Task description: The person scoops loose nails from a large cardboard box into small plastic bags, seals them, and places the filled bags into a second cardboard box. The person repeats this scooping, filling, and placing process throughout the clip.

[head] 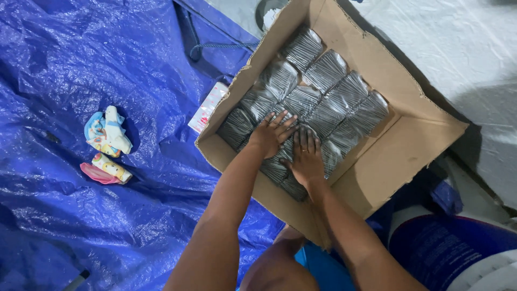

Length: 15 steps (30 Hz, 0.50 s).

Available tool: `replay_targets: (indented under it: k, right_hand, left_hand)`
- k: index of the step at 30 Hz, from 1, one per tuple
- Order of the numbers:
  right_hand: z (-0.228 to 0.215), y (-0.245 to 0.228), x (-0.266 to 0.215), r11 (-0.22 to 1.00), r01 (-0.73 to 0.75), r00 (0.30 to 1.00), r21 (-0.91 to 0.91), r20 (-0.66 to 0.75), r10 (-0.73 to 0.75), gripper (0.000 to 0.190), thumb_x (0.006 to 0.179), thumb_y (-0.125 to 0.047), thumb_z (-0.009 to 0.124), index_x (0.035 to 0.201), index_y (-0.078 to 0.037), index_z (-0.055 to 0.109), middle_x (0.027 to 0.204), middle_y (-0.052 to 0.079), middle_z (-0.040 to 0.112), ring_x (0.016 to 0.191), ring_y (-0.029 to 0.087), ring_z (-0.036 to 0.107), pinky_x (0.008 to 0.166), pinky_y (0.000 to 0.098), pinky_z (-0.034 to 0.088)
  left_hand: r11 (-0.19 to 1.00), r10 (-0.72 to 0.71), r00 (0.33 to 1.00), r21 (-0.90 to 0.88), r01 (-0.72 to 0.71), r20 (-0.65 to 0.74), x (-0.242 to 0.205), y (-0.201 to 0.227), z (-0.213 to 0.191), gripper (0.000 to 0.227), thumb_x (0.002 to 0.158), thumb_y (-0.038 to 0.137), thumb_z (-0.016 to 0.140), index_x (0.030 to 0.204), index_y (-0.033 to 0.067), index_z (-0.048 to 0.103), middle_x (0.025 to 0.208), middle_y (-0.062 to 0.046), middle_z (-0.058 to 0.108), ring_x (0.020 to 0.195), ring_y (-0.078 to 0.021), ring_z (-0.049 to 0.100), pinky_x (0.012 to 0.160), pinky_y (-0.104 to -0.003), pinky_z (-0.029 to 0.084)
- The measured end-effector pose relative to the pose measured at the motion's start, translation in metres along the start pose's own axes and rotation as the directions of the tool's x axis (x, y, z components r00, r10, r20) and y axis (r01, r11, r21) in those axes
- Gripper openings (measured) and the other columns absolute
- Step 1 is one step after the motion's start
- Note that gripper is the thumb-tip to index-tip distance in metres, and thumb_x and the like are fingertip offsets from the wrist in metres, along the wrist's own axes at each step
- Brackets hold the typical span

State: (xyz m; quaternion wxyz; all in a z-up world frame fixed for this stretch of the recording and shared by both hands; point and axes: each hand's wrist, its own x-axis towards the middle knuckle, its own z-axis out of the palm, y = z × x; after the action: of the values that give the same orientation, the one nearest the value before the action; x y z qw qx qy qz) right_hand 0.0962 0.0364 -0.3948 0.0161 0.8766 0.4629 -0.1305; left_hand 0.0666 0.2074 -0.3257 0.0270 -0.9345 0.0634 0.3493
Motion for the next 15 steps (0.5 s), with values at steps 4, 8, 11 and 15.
replay_targets:
  k: [4, 8, 11, 15]
  right_hand:
    - [-0.004, 0.001, -0.001, 0.996, 0.040, 0.998, -0.076, -0.046, -0.044, 0.084, 0.083, -0.066, 0.030, 0.140, -0.004, 0.019, 0.146, 0.017, 0.012, 0.135, 0.033, 0.012, 0.110, 0.0474, 0.014]
    - [-0.009, 0.001, -0.003, 0.999, -0.035, 0.996, 0.007, 0.078, 0.034, 0.084, 0.085, -0.066, 0.031, 0.142, -0.007, 0.014, 0.145, 0.017, 0.014, 0.134, 0.034, 0.013, 0.108, 0.0504, 0.011]
    - [-0.044, -0.004, -0.014, 0.943, -0.304, 0.944, 0.135, 0.178, 0.279, 0.081, 0.085, -0.059, 0.033, 0.142, -0.008, 0.006, 0.145, 0.019, 0.011, 0.134, 0.037, 0.009, 0.107, 0.0550, 0.008]
    - [-0.009, 0.004, -0.019, 0.762, -0.642, 0.747, 0.084, 0.295, 0.596, 0.093, 0.079, -0.052, 0.045, 0.142, -0.006, -0.004, 0.146, 0.021, 0.000, 0.135, 0.038, -0.008, 0.105, 0.0596, 0.001]
  left_hand:
    - [0.999, -0.018, 1.000, 0.044, 0.018, 0.003, 0.007, 0.001, 0.000, 0.058, 0.096, 0.040, 0.024, 0.144, 0.0210, -0.001, 0.148, 0.002, -0.019, 0.137, -0.0249, -0.015, 0.112, -0.043, -0.004]
    - [0.997, -0.062, 0.996, 0.057, 0.058, 0.067, 0.019, 0.007, 0.006, 0.060, 0.095, 0.041, 0.026, 0.144, 0.0218, -0.004, 0.148, 0.002, -0.019, 0.136, -0.0252, -0.017, 0.111, -0.046, -0.008]
    - [0.996, -0.087, 0.994, 0.028, 0.085, 0.064, 0.013, 0.008, 0.000, 0.063, 0.094, 0.043, 0.028, 0.143, 0.0228, -0.006, 0.148, 0.002, -0.019, 0.136, -0.0256, -0.018, 0.110, -0.047, -0.008]
    - [0.980, -0.075, 0.997, -0.180, 0.078, 0.023, -0.021, 0.008, -0.027, 0.073, 0.088, 0.055, 0.033, 0.144, 0.0223, 0.001, 0.150, 0.002, -0.014, 0.137, -0.0272, -0.015, 0.111, -0.047, -0.007]
